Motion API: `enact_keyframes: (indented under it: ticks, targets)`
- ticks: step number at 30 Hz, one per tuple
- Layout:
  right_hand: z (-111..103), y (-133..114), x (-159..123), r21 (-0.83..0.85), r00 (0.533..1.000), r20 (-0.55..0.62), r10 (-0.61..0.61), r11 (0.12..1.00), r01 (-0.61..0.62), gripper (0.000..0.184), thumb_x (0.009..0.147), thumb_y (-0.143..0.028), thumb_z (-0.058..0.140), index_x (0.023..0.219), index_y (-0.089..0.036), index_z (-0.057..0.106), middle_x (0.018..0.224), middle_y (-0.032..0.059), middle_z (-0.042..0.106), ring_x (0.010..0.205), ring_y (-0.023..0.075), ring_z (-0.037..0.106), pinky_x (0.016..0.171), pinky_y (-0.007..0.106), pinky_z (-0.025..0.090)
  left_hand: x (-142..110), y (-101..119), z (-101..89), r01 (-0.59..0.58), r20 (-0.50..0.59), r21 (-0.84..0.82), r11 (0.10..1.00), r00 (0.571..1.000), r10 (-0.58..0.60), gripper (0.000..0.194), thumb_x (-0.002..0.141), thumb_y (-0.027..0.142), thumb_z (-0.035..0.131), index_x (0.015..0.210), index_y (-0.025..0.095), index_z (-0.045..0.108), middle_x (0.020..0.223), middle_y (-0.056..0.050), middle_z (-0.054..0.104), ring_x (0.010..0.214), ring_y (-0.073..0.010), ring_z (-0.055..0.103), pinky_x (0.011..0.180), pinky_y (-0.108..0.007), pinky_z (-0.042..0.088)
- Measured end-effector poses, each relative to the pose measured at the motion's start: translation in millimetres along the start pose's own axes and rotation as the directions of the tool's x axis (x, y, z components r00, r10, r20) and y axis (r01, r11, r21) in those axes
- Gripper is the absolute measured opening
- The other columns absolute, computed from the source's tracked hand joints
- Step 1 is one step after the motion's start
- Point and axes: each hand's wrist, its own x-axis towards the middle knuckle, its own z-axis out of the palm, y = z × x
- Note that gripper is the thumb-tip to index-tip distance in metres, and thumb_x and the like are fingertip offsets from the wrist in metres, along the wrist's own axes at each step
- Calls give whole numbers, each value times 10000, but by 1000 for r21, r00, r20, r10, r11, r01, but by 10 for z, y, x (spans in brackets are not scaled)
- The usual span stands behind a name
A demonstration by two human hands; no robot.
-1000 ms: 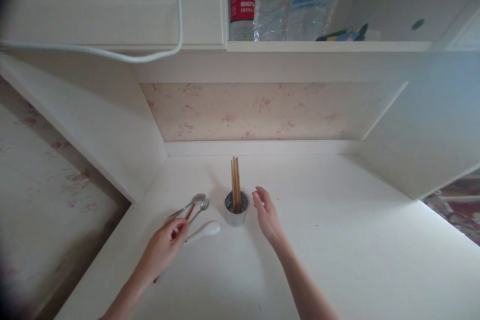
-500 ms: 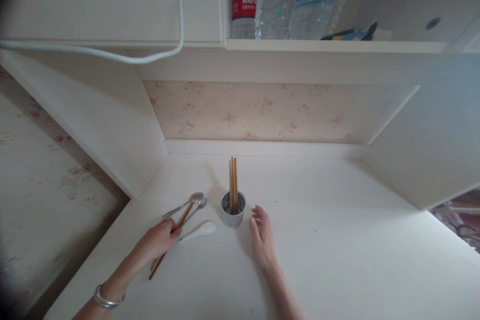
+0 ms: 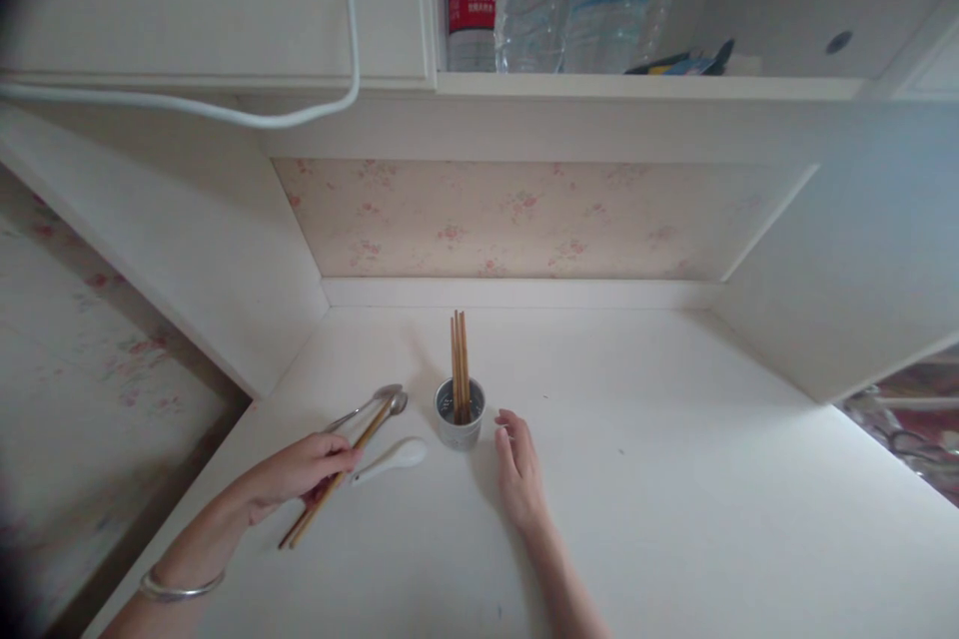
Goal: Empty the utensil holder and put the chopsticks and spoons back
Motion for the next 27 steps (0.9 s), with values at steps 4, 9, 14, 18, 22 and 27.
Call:
enact_keyframes:
  ticks: [4,9,14,18,22,27]
  targets:
    - [-6,-12,0,-18,1000,15,-5,1000,5,416,941,-529,398,1186,-229,550,1173,94,610,1028,246,594,911,405,475,-111,293,-33,10,219,-176,984,975,29,326,792,514,570,696,203,565,537,35,521,478,-118,501,461,-218,399]
    - [-16,-69,-3,-53,999,11,-33,998,34,387,949,-506,393,1137,-222,578,1153,97,615,1029,254,581,921,411,450,-98,768,-65,-228,128,-337,913,950,285,255,830,436,578,843,184,612,694,10,590,598,-110,541,553,-217,453]
    - [-13,-98,-4,-51,999,5,-37,998,37,367,960,-485,378,1115,-222,582,1134,85,617,932,227,598,887,383,449,173,1136,-18,-429,-106,-426,796,898,427,314,796,388,658,1020,176,601,812,-8,610,718,-132,610,544,-200,478]
    - [-12,-98,6,-30,1000,0,-23,999,23,372,963,-484,368,1098,-211,582,1078,74,626,824,198,605,829,353,460,485,1272,78,-469,-230,-356,809,882,411,355,825,473,604,948,141,617,856,-43,649,735,-154,657,560,-223,513]
    - [-19,-92,25,-23,1000,-14,-14,1000,14,373,971,-479,347,1079,-208,579,997,63,629,785,190,590,798,338,456,779,1209,228,-505,-287,-202,839,850,442,451,851,553,521,950,132,650,838,-57,686,748,-176,676,612,-258,544]
    - [-18,-64,47,5,1000,-29,1,1000,-1,404,965,-496,341,1063,-189,585,879,44,621,735,181,576,741,312,463,974,1028,429,-500,-295,-60,864,836,463,428,841,545,528,845,160,713,773,-43,705,734,-178,657,652,-256,518]
